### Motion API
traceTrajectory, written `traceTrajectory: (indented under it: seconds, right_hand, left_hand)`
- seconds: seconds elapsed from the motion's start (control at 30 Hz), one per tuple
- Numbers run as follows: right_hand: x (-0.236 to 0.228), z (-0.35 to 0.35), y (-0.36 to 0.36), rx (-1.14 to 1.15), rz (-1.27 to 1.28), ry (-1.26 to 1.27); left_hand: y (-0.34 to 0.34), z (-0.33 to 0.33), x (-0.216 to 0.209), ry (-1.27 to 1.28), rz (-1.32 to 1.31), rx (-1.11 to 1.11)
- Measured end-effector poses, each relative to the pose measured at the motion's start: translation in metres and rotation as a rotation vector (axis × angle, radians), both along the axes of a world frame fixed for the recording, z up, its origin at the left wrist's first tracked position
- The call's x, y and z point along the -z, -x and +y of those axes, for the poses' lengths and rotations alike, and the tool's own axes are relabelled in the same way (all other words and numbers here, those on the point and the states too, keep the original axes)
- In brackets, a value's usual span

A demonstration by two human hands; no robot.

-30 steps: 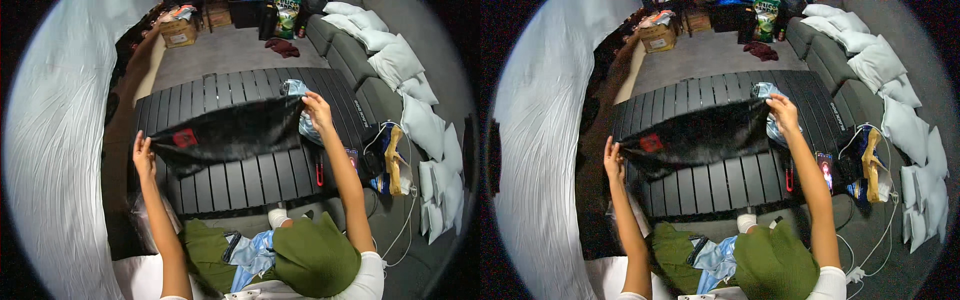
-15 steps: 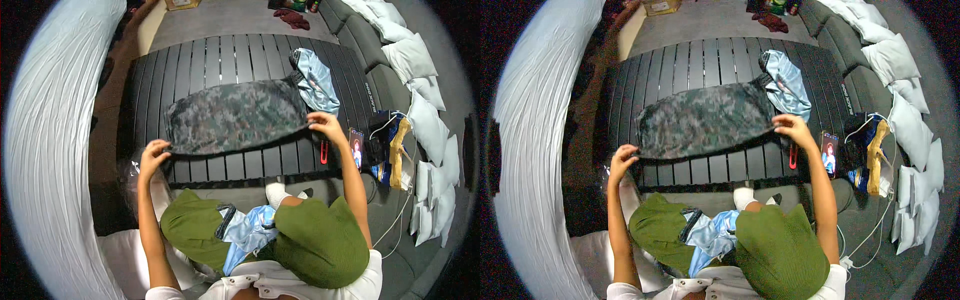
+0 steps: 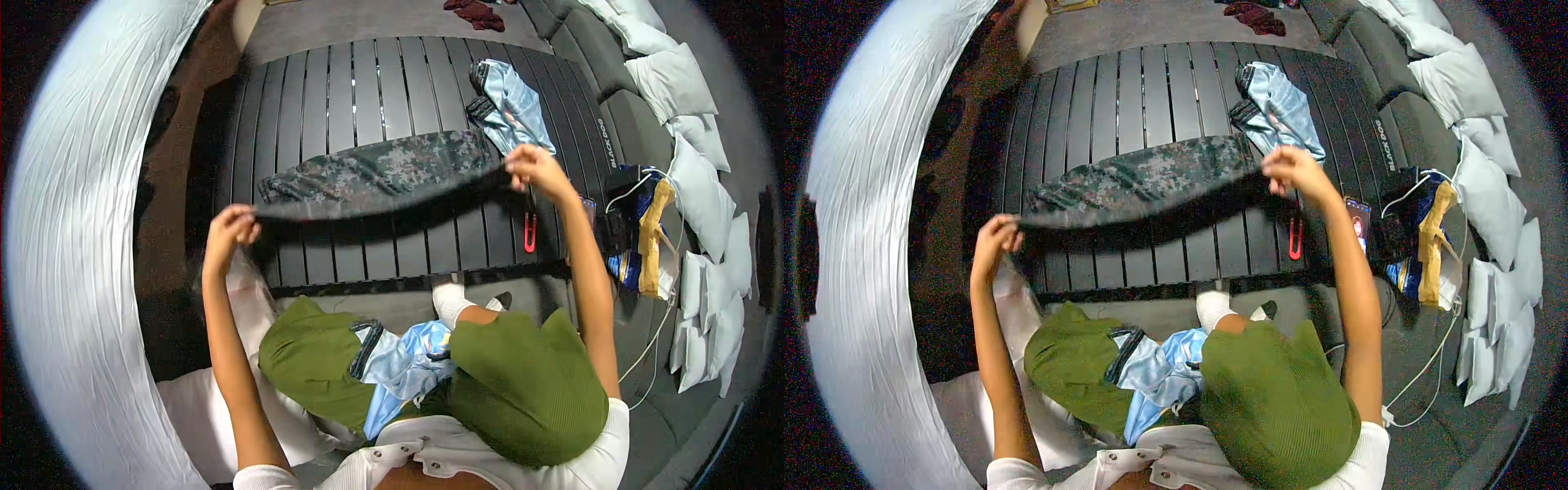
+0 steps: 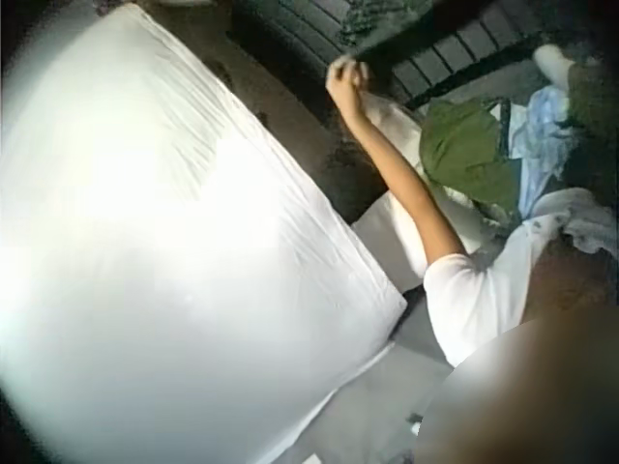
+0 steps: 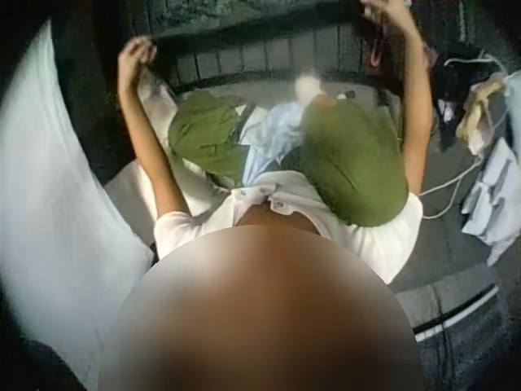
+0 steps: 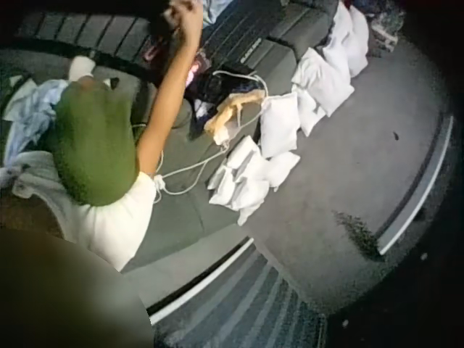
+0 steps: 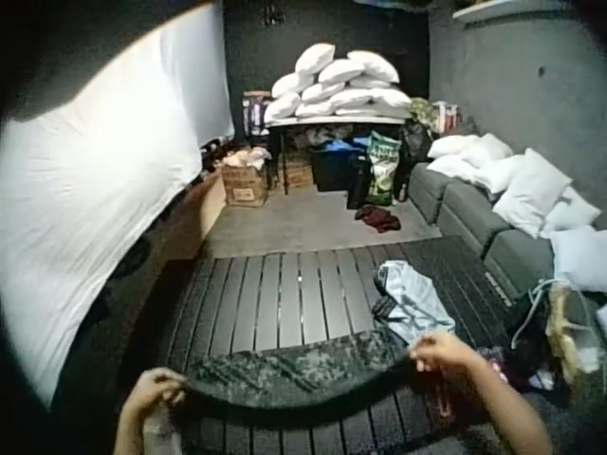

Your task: Trim loose threads from a camouflage garment using scissors and then fold it neatly on a table.

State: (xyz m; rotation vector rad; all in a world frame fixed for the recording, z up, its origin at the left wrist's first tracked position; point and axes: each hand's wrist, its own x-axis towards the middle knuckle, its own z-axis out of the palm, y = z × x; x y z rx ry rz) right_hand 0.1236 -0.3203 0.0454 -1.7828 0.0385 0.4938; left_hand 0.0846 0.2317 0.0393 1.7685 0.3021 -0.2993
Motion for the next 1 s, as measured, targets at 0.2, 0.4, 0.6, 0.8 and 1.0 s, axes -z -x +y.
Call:
traceTrajectory:
  seconds: [0.2,0.4,0.6,0.8,1.0]
  right_hand:
    - [-0.044,0.004,-0.057,0.189,-0.37,-0.201]
    - [-0.082,-0.011,-0.023,0.103,-0.51,-0.043]
    - [-0.034,-0.024,0.035,-0.028,-0.284,0.037]
    - [0.017,-0.037,0.071,-0.221,0.019,0.085]
    - [0.041,-0.039,0.076,-0.358,0.225,-0.148]
  left_hand:
    - [-0.066,0.011,-0.028,0.214,-0.358,-0.086]
    - [-0.032,0.021,-0.055,0.224,-0.421,-0.049]
    - [0.03,0.015,-0.014,-0.015,-0.262,0.083]
    - [0.075,-0.004,0.026,0.107,0.078,0.142]
    - [0.082,-0.013,0.043,0.416,0.102,0.29]
